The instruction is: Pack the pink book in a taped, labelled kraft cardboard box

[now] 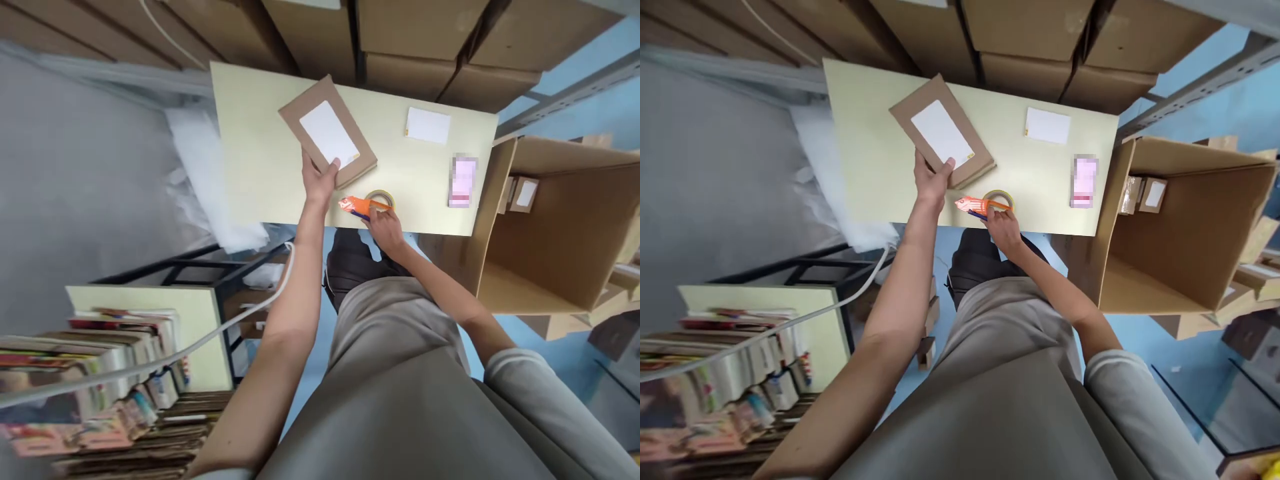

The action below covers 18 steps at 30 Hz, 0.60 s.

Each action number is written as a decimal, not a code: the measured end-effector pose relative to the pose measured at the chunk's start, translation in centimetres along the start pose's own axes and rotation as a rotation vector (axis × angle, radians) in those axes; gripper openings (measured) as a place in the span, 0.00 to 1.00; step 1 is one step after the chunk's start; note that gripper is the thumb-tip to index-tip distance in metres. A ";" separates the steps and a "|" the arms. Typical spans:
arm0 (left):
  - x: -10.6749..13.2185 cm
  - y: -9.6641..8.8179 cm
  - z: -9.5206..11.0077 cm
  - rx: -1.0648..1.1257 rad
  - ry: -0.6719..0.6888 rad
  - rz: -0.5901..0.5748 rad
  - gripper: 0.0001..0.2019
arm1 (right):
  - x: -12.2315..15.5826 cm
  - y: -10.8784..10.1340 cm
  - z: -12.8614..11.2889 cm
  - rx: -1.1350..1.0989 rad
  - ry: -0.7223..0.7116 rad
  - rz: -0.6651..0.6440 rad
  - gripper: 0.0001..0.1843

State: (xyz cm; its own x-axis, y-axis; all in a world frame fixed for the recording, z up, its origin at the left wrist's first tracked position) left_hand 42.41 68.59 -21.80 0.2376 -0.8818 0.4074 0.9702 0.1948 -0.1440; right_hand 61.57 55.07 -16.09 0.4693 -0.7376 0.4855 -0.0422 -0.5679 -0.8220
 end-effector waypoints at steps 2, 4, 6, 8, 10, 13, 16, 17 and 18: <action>0.0 -0.2 -0.1 -0.022 -0.031 0.001 0.55 | 2.5 0.5 1.4 -0.023 0.041 -0.009 0.26; -0.1 -0.4 -0.3 -0.035 -0.050 0.000 0.54 | 5.5 0.9 3.8 -0.023 0.089 -0.016 0.25; -0.2 -0.5 -0.3 -0.049 -0.053 -0.006 0.54 | 8.0 0.6 7.1 0.013 0.151 -0.010 0.27; -0.2 -0.6 -0.3 -0.075 -0.049 -0.018 0.54 | 8.5 -0.4 10.5 0.054 0.200 0.007 0.27; -0.1 -0.6 -0.1 -0.112 -0.047 -0.027 0.54 | 6.6 -1.9 13.2 0.085 0.200 0.041 0.27; 0.0 -0.6 0.1 -0.161 -0.061 -0.046 0.53 | 1.1 -4.5 15.1 0.103 0.143 0.088 0.28; 0.1 -0.7 0.5 -0.156 -0.078 -0.059 0.52 | -3.6 -6.4 15.1 0.132 0.061 0.104 0.28; 0.1 -0.8 0.6 -0.148 -0.086 -0.060 0.51 | -4.5 -6.8 14.9 0.145 0.039 0.100 0.28; 0.1 -0.8 0.8 -0.143 -0.096 -0.062 0.51 | -5.1 -7.1 14.7 0.159 0.019 0.092 0.27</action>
State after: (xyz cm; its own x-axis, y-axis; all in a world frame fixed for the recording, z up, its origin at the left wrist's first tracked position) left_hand 41.66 68.71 -20.92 0.1873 -0.8438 0.5030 0.9682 0.0721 -0.2396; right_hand 72.40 68.25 -17.11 0.4529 -0.7914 0.4106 0.0568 -0.4340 -0.8991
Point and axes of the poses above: each hand's wrist, its own x-axis away from the middle knuckle, its own y-axis out of the palm, z = x × y, the point moved 10 cm from there along -x, towards the middle knuckle, and after that the axes turned 10 degrees about -y, right-handed, at the moved point
